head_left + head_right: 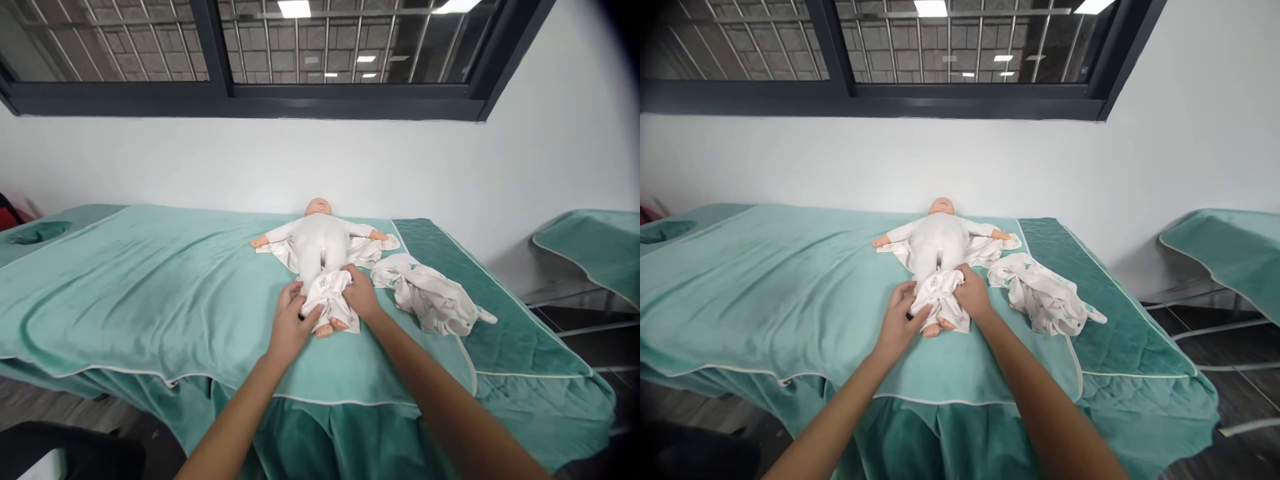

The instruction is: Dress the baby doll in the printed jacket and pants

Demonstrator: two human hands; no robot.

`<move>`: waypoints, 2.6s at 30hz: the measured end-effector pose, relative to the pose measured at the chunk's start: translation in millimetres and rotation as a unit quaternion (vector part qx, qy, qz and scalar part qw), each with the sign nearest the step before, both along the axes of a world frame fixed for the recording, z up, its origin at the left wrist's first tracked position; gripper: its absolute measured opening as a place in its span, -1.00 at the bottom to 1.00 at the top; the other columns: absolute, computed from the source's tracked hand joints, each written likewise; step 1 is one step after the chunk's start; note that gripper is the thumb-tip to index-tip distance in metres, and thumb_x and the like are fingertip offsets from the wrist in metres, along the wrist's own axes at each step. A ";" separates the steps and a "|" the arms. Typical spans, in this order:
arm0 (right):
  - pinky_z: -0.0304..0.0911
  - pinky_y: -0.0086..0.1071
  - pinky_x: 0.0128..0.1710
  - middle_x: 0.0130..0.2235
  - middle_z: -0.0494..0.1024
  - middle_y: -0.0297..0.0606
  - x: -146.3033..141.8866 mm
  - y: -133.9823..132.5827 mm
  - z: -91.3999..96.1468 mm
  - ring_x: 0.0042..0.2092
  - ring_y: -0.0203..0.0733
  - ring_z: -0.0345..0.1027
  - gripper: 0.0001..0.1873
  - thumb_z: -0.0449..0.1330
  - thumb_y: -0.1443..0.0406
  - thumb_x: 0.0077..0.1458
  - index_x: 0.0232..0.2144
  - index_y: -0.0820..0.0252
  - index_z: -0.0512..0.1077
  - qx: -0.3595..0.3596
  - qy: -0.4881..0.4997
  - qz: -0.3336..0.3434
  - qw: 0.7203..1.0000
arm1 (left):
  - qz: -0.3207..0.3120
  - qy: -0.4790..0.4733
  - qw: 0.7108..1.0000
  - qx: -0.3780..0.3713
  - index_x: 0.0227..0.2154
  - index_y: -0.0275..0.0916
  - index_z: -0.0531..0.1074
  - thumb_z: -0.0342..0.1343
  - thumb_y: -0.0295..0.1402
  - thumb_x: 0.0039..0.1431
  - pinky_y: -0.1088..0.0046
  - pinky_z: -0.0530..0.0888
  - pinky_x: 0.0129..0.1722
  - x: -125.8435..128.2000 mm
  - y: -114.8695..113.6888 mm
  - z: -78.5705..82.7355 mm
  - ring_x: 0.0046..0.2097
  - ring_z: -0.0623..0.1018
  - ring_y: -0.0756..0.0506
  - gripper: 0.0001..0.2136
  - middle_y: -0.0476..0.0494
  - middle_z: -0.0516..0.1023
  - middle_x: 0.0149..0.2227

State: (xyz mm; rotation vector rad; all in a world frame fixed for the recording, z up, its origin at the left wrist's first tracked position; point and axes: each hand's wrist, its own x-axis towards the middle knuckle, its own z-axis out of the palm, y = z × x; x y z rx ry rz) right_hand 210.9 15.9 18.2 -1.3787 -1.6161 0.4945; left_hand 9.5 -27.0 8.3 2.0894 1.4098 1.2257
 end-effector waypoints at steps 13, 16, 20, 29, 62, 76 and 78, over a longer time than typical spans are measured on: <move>0.17 -0.39 -0.34 -0.35 0.56 -0.36 5.9 -68.6 19.8 -0.32 -0.18 0.37 -0.84 0.17 0.19 0.08 -0.32 0.14 0.42 -0.079 -0.054 0.109 0.989 | -0.079 0.040 0.996 0.010 -0.04 -0.24 0.24 0.37 -0.01 -0.14 0.03 0.26 0.27 -6.6 -7.6 -9.2 0.33 0.16 -0.35 -0.33 -0.38 0.06 0.30; 0.21 -0.37 -0.26 -0.19 0.59 -0.28 12.5 -89.7 30.8 -0.19 -0.11 0.42 -0.62 0.27 0.06 0.05 -0.16 0.13 0.40 -0.104 -0.085 0.167 0.977 | -0.078 0.071 0.994 -0.004 -0.09 -0.24 0.30 0.35 0.01 -0.11 0.11 0.29 0.25 -7.7 -12.5 2.5 0.30 0.20 -0.30 -0.39 -0.34 0.08 0.28; 0.16 -0.35 -0.28 -0.20 0.59 -0.22 14.4 -95.7 48.2 -0.16 -0.02 0.44 -0.64 0.29 0.06 0.02 -0.21 0.12 0.38 -0.129 -0.191 0.112 0.967 | -0.066 0.160 0.985 0.015 -0.26 -0.24 0.41 0.31 -0.04 -0.01 0.16 0.37 0.09 -10.0 -21.1 30.6 0.12 0.36 -0.27 -0.59 -0.26 0.35 0.06; 0.29 -0.36 -0.18 -0.12 0.61 -0.33 16.7 -118.4 114.9 -0.09 -0.06 0.46 -0.60 0.36 0.15 -0.08 -0.14 0.09 0.50 -0.188 -0.178 0.279 0.925 | -0.239 0.152 0.938 -0.198 -0.36 -0.21 0.42 0.21 -0.08 0.06 0.46 0.32 -0.33 -29.1 -63.4 133.1 -0.28 0.45 -0.09 -0.71 0.01 0.46 -0.36; 0.10 -0.42 -0.37 -0.42 0.38 -0.40 54.9 -190.8 266.2 -0.36 -0.29 0.23 -0.72 0.29 0.10 0.04 -0.50 0.16 0.40 -0.193 -0.130 0.347 0.909 | -0.421 0.163 0.826 -0.338 -0.27 -0.19 0.52 0.32 -0.21 -0.05 0.45 0.42 -0.25 29.9 -101.0 267.3 -0.18 0.54 -0.12 -0.72 -0.05 0.58 -0.27; 0.32 -0.30 -0.09 -0.24 0.45 -0.33 25.2 -110.7 224.5 -0.13 -0.21 0.38 -0.71 0.20 0.05 0.14 -0.37 0.16 0.39 -0.195 0.012 0.381 0.904 | 0.001 0.347 0.938 -0.014 -0.45 -0.18 0.45 -0.10 0.10 0.22 0.42 0.20 -0.43 -18.3 -20.9 259.6 -0.40 0.47 -0.14 -0.54 -0.11 0.52 -0.47; 0.34 -0.23 -0.01 -0.12 0.48 -0.29 -5.1 -81.5 211.3 -0.01 -0.17 0.38 -0.74 0.16 0.07 0.18 -0.27 0.14 0.40 -0.157 0.087 0.359 0.916 | 0.112 0.335 0.935 0.027 -0.30 -0.17 0.47 -0.13 0.05 0.25 0.39 0.26 -0.38 -26.6 -4.0 248.2 -0.30 0.52 -0.20 -0.57 -0.16 0.56 -0.37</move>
